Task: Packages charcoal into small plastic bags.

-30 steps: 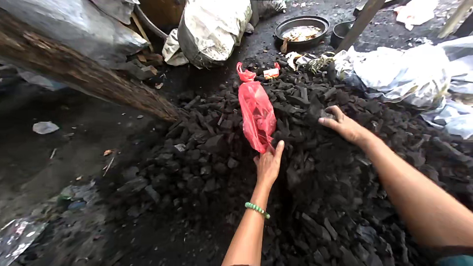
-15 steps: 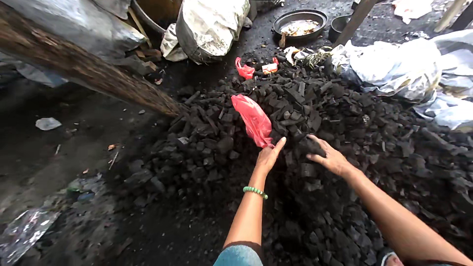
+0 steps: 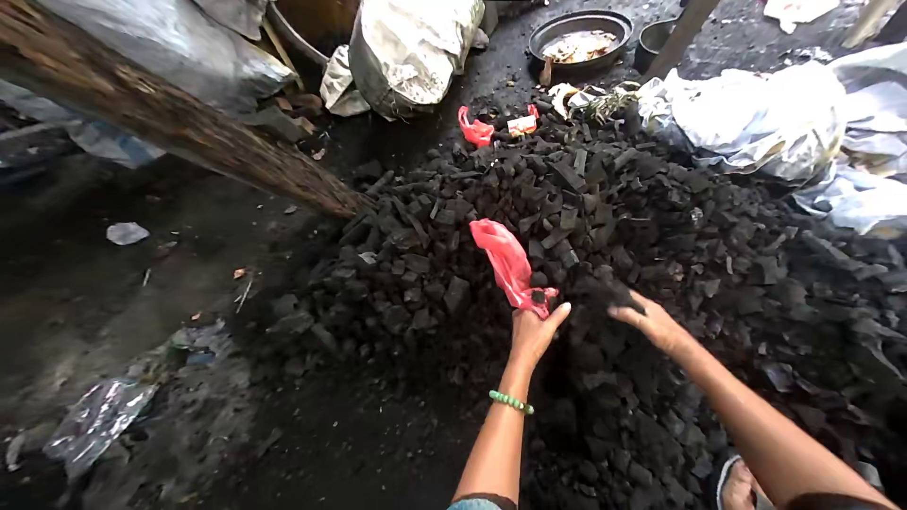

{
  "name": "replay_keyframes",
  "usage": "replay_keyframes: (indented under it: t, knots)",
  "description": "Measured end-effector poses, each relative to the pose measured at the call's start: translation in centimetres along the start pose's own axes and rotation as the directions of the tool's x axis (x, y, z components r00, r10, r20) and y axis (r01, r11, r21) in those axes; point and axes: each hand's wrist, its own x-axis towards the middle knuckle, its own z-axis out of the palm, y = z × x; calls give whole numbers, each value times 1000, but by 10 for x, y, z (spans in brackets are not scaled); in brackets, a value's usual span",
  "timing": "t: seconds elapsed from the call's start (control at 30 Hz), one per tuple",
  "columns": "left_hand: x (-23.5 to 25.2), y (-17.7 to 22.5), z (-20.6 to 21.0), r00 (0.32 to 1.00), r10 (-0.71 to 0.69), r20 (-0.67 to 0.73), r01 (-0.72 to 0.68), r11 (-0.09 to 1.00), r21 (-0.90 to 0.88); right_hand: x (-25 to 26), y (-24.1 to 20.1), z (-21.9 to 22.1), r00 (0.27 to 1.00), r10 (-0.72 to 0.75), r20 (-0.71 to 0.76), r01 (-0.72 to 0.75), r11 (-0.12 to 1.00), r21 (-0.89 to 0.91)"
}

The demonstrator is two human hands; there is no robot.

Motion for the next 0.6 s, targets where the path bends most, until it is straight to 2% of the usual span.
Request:
replay_keyframes:
  t: [0.1,0.2,0.3,0.47,0.53,0.6]
  knots:
    - [-29,-8,17,994,69,-87,-69,998,11,-27,8,26,998,-63,26,65,991,-113]
    - [-58,-17,34,986,124,-110,-129,991,-33,-48,9,33,997,-63,42,71,975,-211]
    - [-82,-37,46,992,86,-89,-94,991,-90,-67,15,29,990,-28,137,71,945,-319]
    - [-112,-60,44,1000,13,12,-13,1000,-27,-95,27,37,964,71,255,32,925,-378]
    - [-116,-62,32,995,-2,95,0,1000,27,-93,16,30,910,129,394,39,919,-391]
    - [-116,-63,26,987,16,158,-28,997,74,-79,-23,15,780,308,545,17,860,-510]
